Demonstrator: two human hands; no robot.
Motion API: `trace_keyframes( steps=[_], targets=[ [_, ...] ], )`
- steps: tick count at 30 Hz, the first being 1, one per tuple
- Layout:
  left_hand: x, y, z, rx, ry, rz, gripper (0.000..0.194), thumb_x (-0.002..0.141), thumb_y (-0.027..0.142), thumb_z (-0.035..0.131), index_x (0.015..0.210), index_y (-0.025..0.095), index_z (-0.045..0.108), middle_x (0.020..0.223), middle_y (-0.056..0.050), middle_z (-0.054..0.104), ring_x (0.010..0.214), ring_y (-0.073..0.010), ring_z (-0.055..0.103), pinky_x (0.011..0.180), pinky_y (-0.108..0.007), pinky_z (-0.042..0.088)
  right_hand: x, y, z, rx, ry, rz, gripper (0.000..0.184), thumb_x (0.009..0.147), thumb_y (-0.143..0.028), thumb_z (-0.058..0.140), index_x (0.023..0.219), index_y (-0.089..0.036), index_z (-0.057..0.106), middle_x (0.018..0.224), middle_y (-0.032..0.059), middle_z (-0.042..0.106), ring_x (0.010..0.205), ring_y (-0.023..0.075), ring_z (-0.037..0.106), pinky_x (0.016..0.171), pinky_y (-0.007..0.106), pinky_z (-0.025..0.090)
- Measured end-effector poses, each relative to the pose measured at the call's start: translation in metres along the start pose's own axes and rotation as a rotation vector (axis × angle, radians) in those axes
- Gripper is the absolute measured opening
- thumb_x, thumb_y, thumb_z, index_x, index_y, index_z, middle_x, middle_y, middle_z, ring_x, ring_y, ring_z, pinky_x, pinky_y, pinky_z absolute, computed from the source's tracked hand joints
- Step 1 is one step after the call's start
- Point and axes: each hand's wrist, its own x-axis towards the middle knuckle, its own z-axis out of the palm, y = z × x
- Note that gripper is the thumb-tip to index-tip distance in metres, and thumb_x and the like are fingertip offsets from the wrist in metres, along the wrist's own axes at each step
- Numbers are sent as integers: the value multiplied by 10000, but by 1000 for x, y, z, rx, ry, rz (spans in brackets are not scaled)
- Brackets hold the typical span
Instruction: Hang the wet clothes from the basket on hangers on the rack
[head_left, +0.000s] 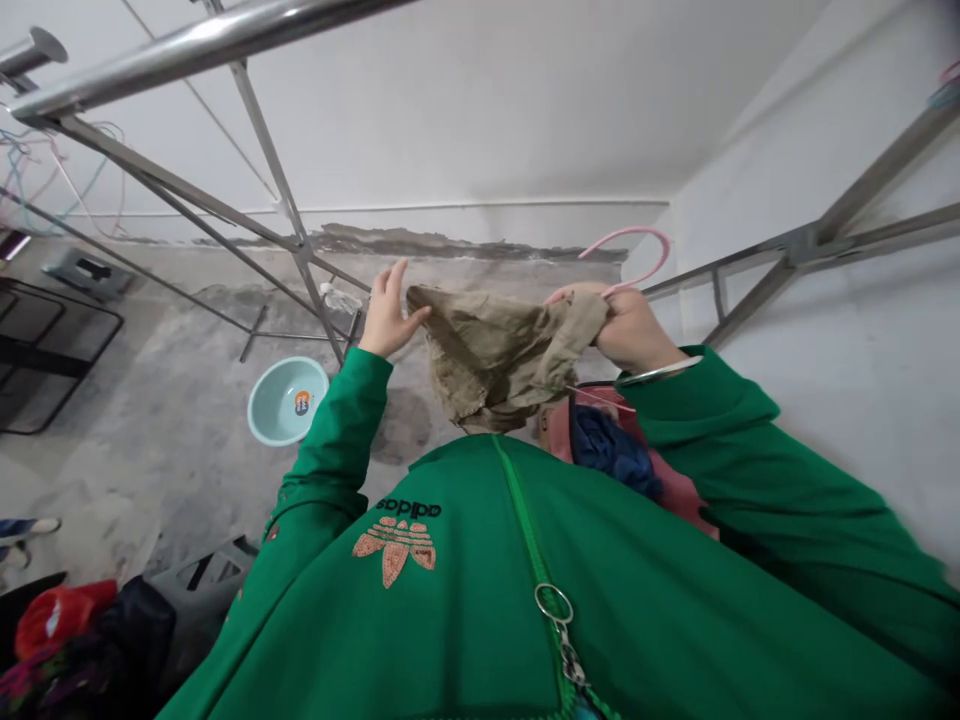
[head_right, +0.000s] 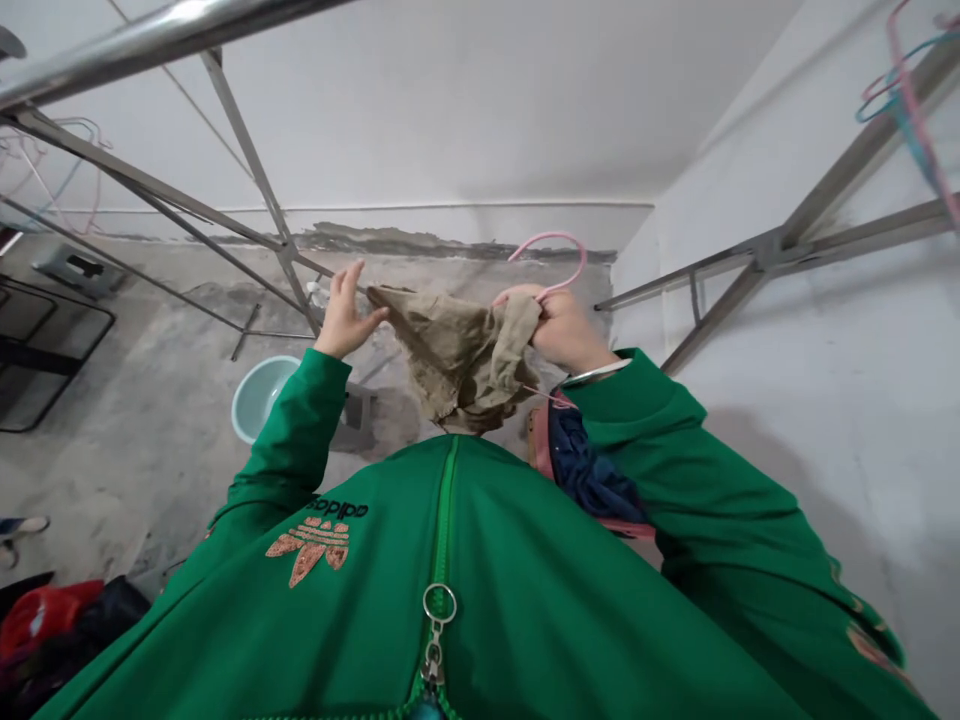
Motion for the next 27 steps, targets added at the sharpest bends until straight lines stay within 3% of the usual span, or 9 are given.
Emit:
trace_keyframes(
  steps=[2,6,10,13,15,17,21,24,27],
  targets=[
    [6,-26,10,-97,-87,-107,646,708,348,738,1270,109,526,1291,-184,572,1263,-299,487,1075,-418,373,1,-12,-5,17,20,30,161,610,-172,601,761,-160,656,798,58,673,768,166,614,729,276,517],
    [11,-48,17,-198,-164,-260,232,803,268,579,928,88,657,915,-80,716,936,-220,653,888,-338,495,1,-23,-22,36,35,118,117,589,-139,598,704,-147,619,594,15,592,531,98,506,474,205,393],
    [25,-63,-20,-1,-46,-271,191,882,214,486,945,125,642,912,11,722,906,-140,635,853,-316,515,-5,-19,-43,109,66,188,86,639,-175,627,631,-144,547,424,-33,440,350,31,278,359,192,129],
    [36,-62,-42,143,13,-295,181,907,204,485,940,108,635,934,-54,691,971,-203,616,928,-446,499,-8,-14,-48,202,55,216,96,667,-179,641,701,-123,570,428,-39,440,343,23,247,366,204,95],
    [39,-45,-40,202,76,-256,220,905,222,512,1060,97,606,1134,-130,622,1154,-268,549,1054,-513,406,-7,-11,-45,207,37,208,85,698,-186,627,707,-125,568,425,-39,441,343,29,254,365,212,99],
    [37,-12,-22,231,94,-123,377,910,287,527,1252,128,516,1352,-154,486,1326,-271,417,1142,-469,320,-4,-11,-38,135,14,185,104,725,-182,611,657,-135,549,429,-31,456,352,34,284,370,215,134],
    [24,75,38,275,-174,336,625,911,511,481,1412,153,372,1328,-172,538,1297,-306,451,1054,-452,382,5,-16,-22,-86,-44,85,214,761,-147,594,561,-140,517,462,-16,492,433,47,401,451,207,280],
    [20,121,70,415,-360,353,496,954,379,412,1362,97,427,1174,-193,627,1113,-292,591,931,-406,438,13,-15,-13,-195,-57,5,230,787,-125,546,561,-142,506,496,-14,507,500,64,454,529,210,346],
    [26,136,79,499,-473,286,337,958,257,377,1213,103,535,1076,-168,666,995,-257,644,818,-335,462,23,-8,-7,-286,-88,-31,191,811,-141,509,621,-146,519,528,-10,515,535,83,482,560,221,376]
  ],
)
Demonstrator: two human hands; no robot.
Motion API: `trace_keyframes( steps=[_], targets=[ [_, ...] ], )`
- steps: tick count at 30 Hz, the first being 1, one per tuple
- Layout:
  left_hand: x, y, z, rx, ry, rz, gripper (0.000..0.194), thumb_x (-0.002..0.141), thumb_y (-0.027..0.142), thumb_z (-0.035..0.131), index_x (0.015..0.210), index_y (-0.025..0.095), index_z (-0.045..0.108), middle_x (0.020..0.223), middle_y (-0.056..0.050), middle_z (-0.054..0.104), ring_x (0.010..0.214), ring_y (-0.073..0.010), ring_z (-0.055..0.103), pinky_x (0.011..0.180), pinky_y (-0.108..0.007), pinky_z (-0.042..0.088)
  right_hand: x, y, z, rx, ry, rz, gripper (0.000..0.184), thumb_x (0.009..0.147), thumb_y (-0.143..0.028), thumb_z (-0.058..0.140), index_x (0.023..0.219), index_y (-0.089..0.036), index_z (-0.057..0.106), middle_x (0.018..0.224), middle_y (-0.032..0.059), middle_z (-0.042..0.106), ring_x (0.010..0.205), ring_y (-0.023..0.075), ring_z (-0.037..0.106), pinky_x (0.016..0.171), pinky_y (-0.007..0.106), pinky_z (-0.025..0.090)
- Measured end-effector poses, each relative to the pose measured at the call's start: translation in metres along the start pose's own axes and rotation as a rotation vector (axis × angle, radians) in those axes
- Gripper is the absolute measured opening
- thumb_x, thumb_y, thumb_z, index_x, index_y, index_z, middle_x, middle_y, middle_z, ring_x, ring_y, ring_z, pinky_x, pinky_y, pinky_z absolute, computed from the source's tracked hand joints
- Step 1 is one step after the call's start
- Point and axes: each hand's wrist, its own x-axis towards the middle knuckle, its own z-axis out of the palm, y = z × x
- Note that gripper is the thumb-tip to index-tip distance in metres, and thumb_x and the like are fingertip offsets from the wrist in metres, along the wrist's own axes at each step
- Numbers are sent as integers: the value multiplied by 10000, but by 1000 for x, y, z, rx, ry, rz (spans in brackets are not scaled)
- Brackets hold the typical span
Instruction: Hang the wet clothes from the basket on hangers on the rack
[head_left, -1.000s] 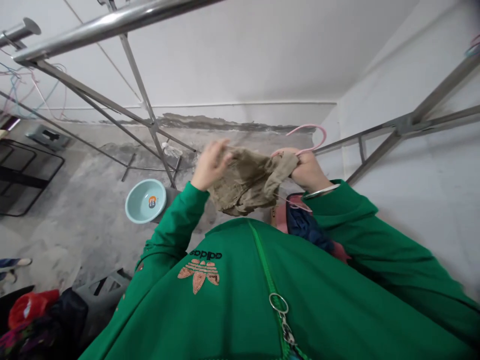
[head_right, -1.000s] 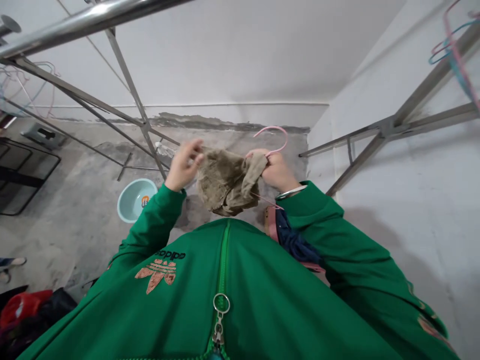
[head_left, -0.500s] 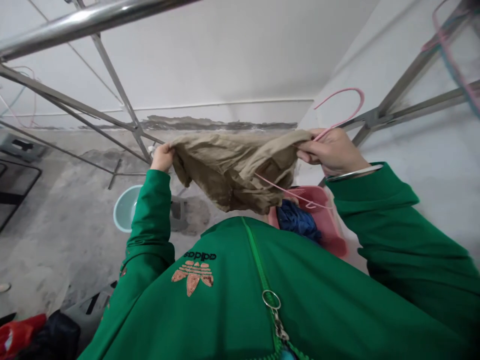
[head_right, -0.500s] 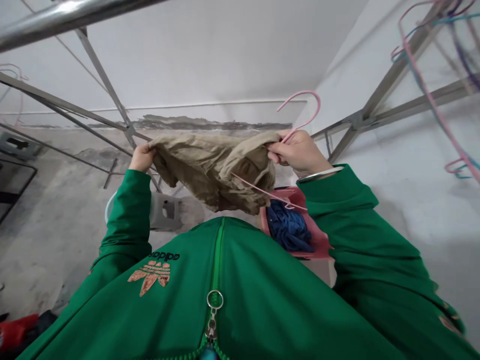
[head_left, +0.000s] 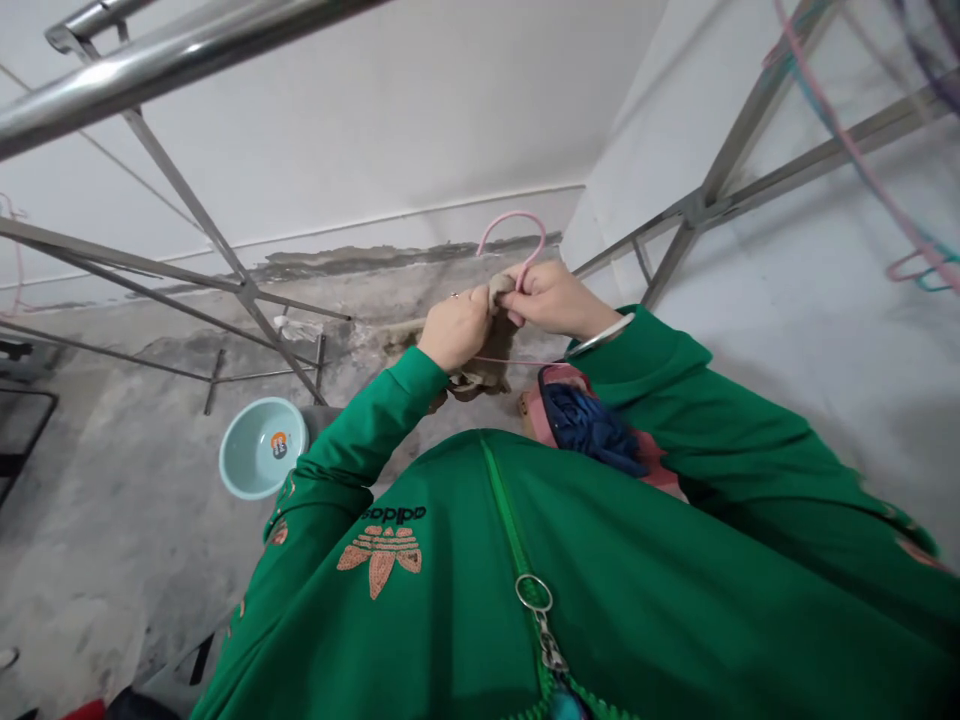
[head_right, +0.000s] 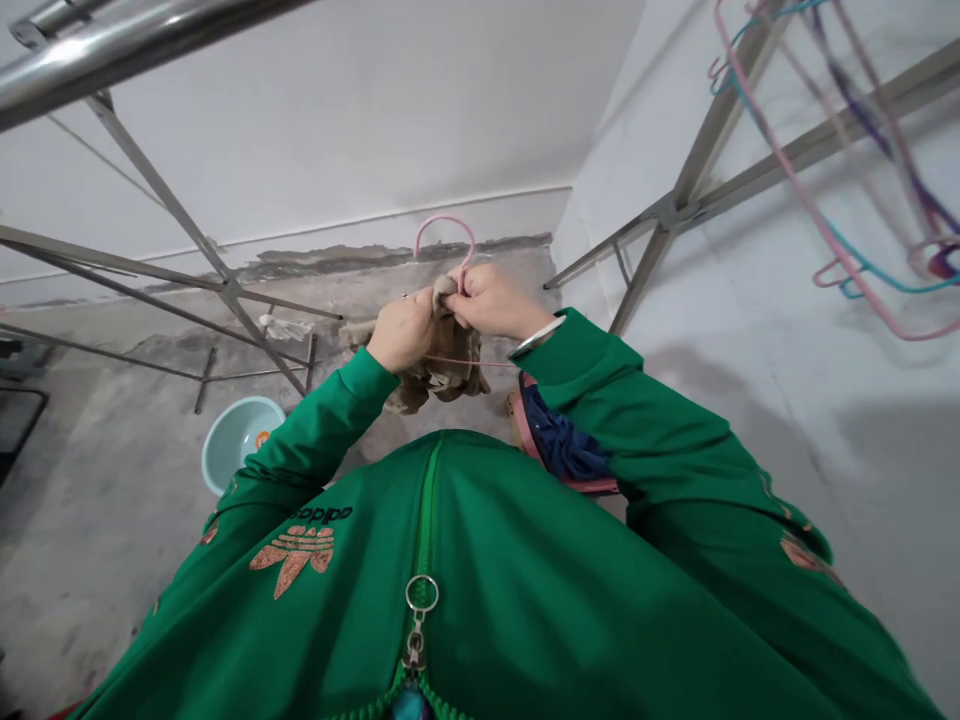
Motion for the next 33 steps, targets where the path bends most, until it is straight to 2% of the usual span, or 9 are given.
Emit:
trace_keyframes(
  steps=[2,6,9,13,16,18,22,28,33],
  targets=[
    [5,-5,-5,3,-50,-21,286,947,237,396,1157,121,554,1038,-145,680,967,-249,656,781,-312,465,5,4,2,-62,57,-45,119,836,-190,516,731,-148,551,604,3,547,589,108,515,601,244,417],
    [12,-31,-16,-37,-29,-85,256,922,183,421,1132,151,563,1017,-124,692,959,-249,660,784,-316,470,-9,12,12,-295,470,-282,225,869,-349,552,987,-158,544,881,76,602,844,197,560,798,370,471],
    [13,-53,-23,-80,64,-105,253,915,181,420,1115,153,572,976,-125,696,939,-261,658,777,-333,476,-42,34,35,-426,504,-391,211,913,-364,470,824,-183,534,782,77,587,774,197,543,745,362,455],
    [5,-69,-30,-126,157,-70,221,923,229,419,1048,179,594,872,-88,688,866,-247,658,762,-335,492,-59,82,86,-381,381,-53,283,868,-448,503,769,-184,525,744,87,580,716,207,539,659,340,435],
    [-4,-67,-34,-111,132,-57,227,918,242,430,1040,170,608,864,-85,690,865,-247,662,778,-337,501,-33,106,116,-78,431,229,441,717,-489,667,983,-155,556,993,136,616,868,244,561,759,364,459],
    [-9,-66,-36,-109,110,-48,258,911,245,441,1086,160,610,905,-91,703,892,-250,666,802,-340,508,-9,114,122,195,372,344,392,658,-369,709,965,-162,579,968,97,635,874,225,559,805,351,452],
    [-22,-84,-34,-212,134,-16,341,914,297,444,1194,187,606,1060,-74,714,1000,-232,662,879,-324,510,13,129,101,463,317,470,62,644,-152,575,704,-167,562,727,34,612,787,168,547,785,297,439],
    [-45,-131,-12,-205,220,-72,385,904,304,417,1149,172,682,1015,-97,716,959,-221,658,854,-308,505,-9,131,53,669,201,545,252,597,-199,603,848,-171,608,576,-25,551,502,124,502,487,252,403],
    [-54,-141,-6,-47,344,-227,390,913,275,394,1160,191,684,889,-91,686,867,-208,640,776,-290,483,-19,115,43,804,201,568,361,542,-215,655,899,-164,650,664,6,630,491,98,496,399,200,352]
  ],
)
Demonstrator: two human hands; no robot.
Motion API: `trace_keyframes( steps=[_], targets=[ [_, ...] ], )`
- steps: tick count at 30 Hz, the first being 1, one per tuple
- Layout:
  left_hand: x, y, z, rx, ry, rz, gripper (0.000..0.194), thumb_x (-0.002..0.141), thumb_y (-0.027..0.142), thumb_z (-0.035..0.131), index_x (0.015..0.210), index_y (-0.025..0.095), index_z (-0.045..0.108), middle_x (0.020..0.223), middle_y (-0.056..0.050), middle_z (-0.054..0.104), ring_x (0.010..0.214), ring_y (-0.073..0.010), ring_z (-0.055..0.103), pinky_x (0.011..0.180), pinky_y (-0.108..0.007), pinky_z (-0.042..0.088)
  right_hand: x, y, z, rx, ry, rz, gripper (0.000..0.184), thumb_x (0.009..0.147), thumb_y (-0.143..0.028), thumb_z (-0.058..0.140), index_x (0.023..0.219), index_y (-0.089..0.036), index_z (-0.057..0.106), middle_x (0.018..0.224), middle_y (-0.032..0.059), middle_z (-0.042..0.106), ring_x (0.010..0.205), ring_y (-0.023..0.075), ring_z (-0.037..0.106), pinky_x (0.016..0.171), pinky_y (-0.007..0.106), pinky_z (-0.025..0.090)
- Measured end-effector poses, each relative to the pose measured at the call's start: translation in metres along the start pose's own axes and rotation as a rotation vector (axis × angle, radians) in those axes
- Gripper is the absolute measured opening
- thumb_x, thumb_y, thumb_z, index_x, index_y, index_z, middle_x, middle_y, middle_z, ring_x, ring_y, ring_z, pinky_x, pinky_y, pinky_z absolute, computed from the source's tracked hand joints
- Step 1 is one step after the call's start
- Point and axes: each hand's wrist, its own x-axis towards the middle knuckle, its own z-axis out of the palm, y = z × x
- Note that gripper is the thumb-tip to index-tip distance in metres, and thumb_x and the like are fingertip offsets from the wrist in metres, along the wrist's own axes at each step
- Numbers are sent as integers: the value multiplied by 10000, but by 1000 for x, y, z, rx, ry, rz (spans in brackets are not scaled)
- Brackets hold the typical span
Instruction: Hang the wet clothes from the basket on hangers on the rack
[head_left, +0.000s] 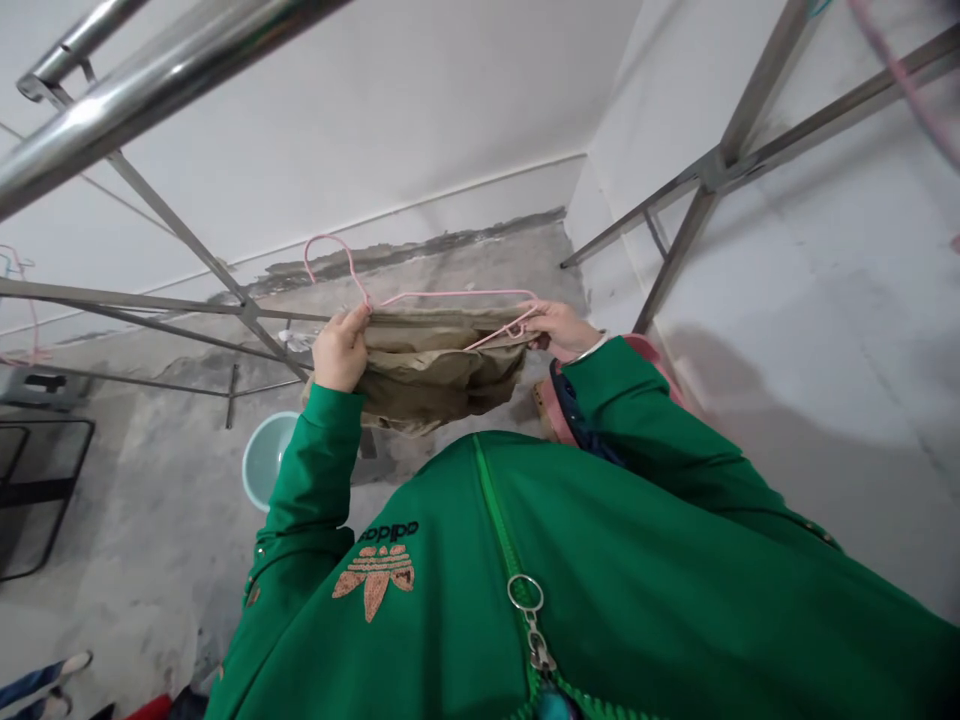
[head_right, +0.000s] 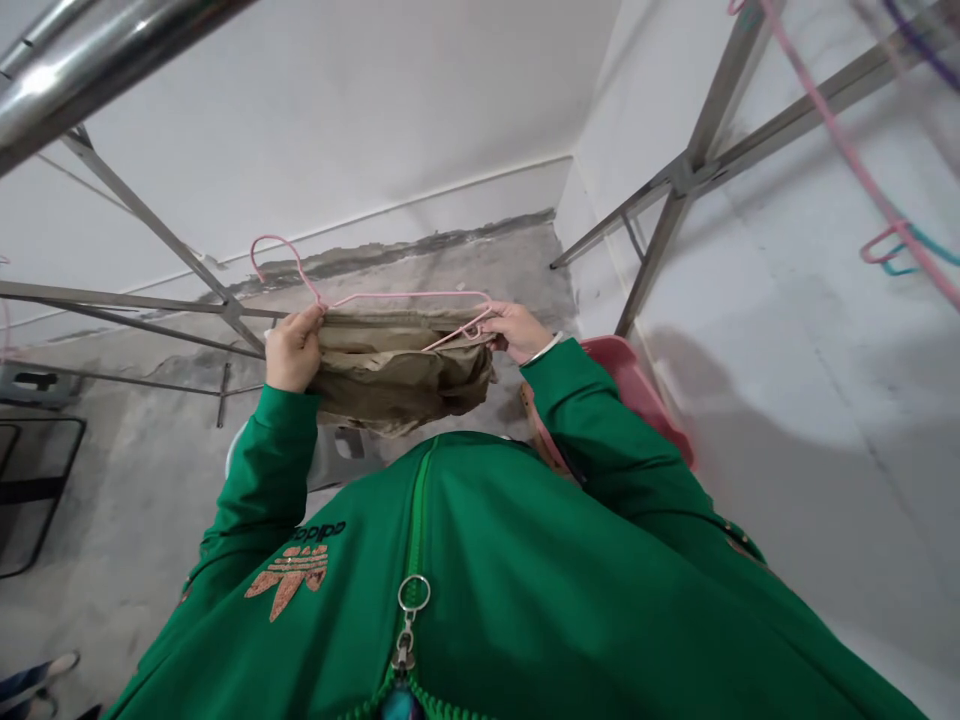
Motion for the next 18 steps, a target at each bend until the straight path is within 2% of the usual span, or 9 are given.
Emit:
trace_keyframes(
  steps=[1,3,6,8,10,12,15,18],
  targets=[
    [-1,1,0,4,3,4,388,917,280,391,1156,192,684,871,-88,679,855,-206,637,764,-286,479,-2,-1,2,0,34,-26,369,553,-220,647,917,-161,657,691,11,642,497,97,494,396,198,348],
    [-2,4,0,-14,-1,32,380,923,294,392,1148,193,680,843,-80,665,832,-196,633,749,-276,474,-6,-1,7,-61,147,-169,373,596,-223,606,959,-161,665,757,19,662,557,110,530,442,207,397],
    [-4,15,1,-95,5,69,351,935,325,388,1076,185,678,875,-80,670,852,-184,635,770,-269,483,-10,-2,12,-248,321,-482,318,686,-216,523,961,-160,672,874,39,693,763,158,615,671,271,515],
    [-6,23,2,-174,32,74,344,948,335,356,1011,186,660,949,-87,686,920,-181,636,823,-273,489,-13,-3,10,-364,392,-602,298,732,-216,482,949,-153,676,909,57,702,857,182,631,811,320,518],
    [-7,26,3,-226,46,70,334,948,336,338,957,190,638,959,-83,694,934,-177,636,833,-273,491,-13,-3,3,-438,382,-624,305,748,-218,470,957,-149,682,897,57,699,892,190,633,867,335,504],
    [-7,25,2,-213,29,71,304,935,344,360,891,194,621,885,-72,686,871,-176,636,783,-268,492,-11,-1,-6,-473,283,-581,300,736,-223,491,945,-142,690,834,44,683,881,188,629,864,330,500],
    [-5,18,-1,-119,46,77,268,914,346,403,778,197,580,791,-65,645,808,-180,618,725,-271,472,-5,7,-13,-455,167,-456,289,692,-231,536,908,-122,695,715,17,629,759,164,599,771,313,504],
    [-4,14,-4,-93,91,75,271,907,338,416,708,201,540,713,-51,599,751,-171,594,683,-268,451,3,16,-9,-415,193,-388,280,676,-232,528,877,-123,689,660,3,583,655,137,544,654,280,484]
  ],
)
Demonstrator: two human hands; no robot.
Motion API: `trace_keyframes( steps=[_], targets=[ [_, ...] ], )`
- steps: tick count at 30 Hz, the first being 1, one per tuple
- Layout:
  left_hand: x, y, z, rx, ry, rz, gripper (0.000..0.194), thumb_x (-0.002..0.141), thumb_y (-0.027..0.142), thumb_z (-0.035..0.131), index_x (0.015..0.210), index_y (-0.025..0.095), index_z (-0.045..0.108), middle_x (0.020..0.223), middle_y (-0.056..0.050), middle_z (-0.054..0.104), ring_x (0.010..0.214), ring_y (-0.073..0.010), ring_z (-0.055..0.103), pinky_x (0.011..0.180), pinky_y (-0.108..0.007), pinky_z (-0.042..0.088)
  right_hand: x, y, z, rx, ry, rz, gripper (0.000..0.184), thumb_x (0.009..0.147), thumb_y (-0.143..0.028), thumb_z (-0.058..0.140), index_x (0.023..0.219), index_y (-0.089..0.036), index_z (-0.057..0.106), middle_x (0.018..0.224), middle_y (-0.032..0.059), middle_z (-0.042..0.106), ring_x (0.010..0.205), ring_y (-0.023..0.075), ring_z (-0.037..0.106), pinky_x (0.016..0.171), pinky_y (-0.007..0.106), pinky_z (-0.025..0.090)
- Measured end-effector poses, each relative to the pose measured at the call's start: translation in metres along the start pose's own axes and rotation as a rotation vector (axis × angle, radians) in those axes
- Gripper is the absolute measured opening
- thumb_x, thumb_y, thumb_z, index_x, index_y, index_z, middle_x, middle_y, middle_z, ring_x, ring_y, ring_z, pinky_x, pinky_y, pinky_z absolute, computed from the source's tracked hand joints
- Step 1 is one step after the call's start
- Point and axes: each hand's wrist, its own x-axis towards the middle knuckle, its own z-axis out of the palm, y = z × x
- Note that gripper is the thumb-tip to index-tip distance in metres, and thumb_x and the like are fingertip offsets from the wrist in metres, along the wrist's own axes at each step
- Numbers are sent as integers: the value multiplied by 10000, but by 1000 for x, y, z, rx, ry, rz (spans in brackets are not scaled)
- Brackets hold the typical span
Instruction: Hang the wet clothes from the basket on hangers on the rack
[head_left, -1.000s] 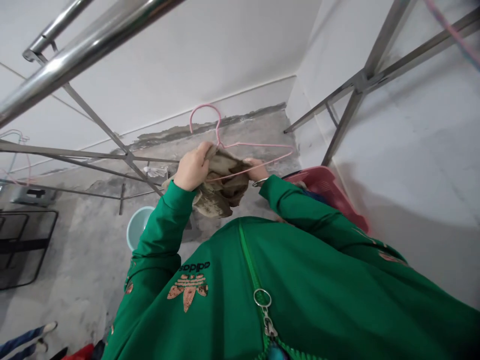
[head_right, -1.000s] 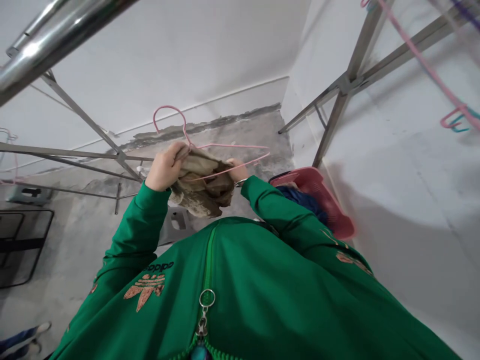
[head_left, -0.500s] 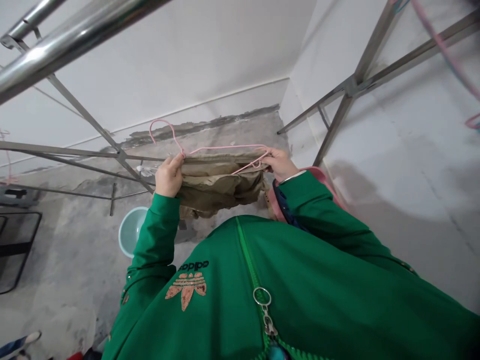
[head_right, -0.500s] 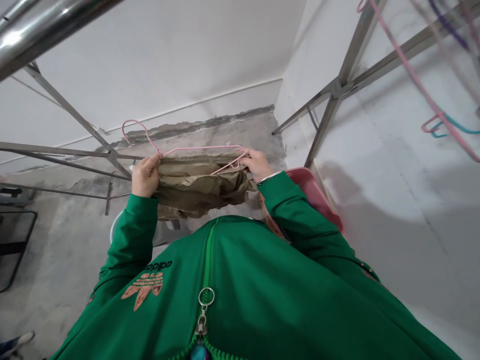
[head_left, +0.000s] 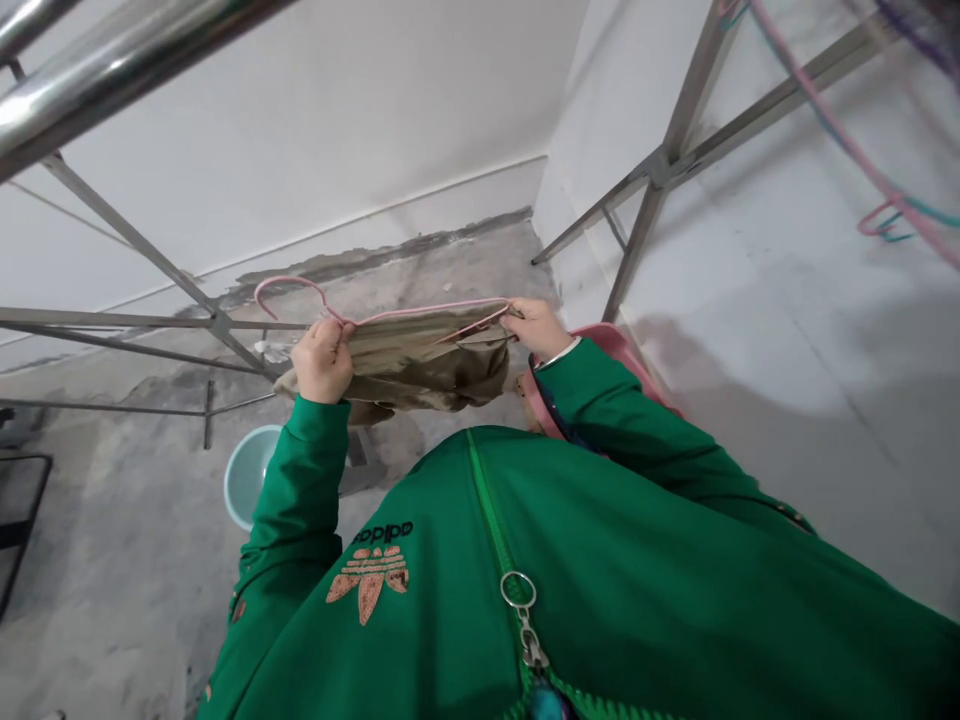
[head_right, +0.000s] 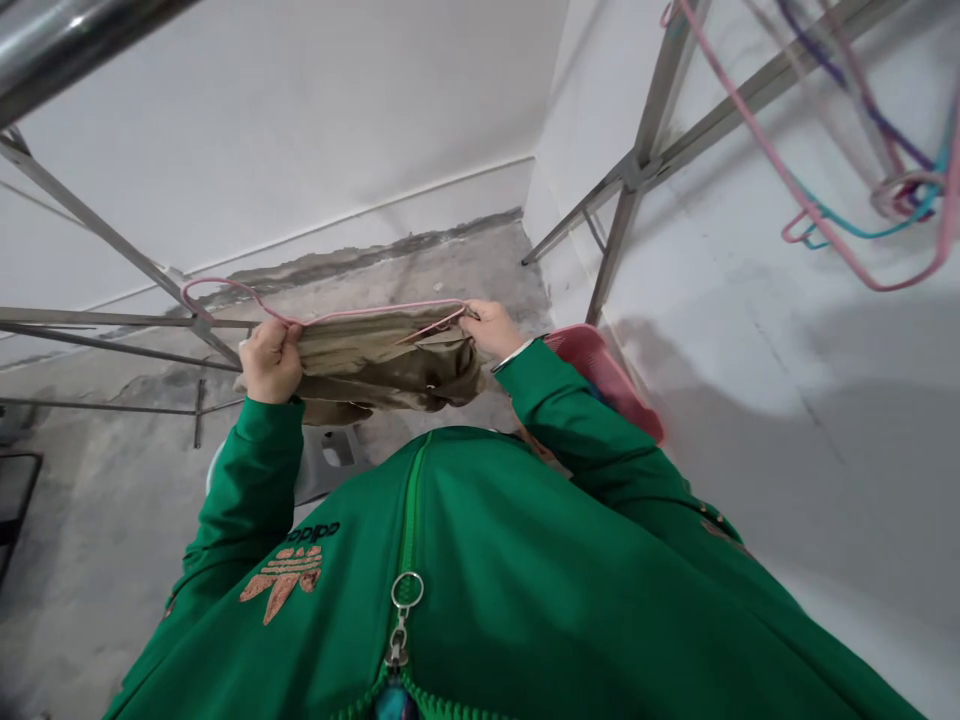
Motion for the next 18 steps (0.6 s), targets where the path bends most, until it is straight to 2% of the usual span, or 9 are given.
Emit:
trace_keyframes(
  steps=[3,7,13,18],
  targets=[
    [0,1,-3,-56,1,-15,280,913,334,395,714,203,542,654,-32,578,679,-155,575,639,-257,447,1,1,8,9,46,7,232,678,-235,515,813,-135,675,640,4,567,614,126,515,593,256,463],
    [0,1,-3,-49,11,45,278,898,356,399,729,202,558,732,-61,645,741,-176,624,687,-277,484,-1,-11,4,59,46,59,237,664,-227,510,813,-136,671,628,-9,551,542,97,475,529,231,445],
    [-4,-6,-4,35,-163,163,278,890,329,381,835,196,618,908,-127,709,851,-241,675,734,-351,527,-1,-29,-8,83,97,133,184,654,-215,538,771,-139,658,608,-22,526,525,90,455,478,214,411],
    [-1,-4,-14,13,-299,248,303,891,322,377,835,195,646,959,-138,726,877,-251,692,781,-367,545,9,-31,-15,-25,142,53,188,682,-186,523,786,-147,675,598,-21,530,534,106,471,522,232,399]
  ],
)
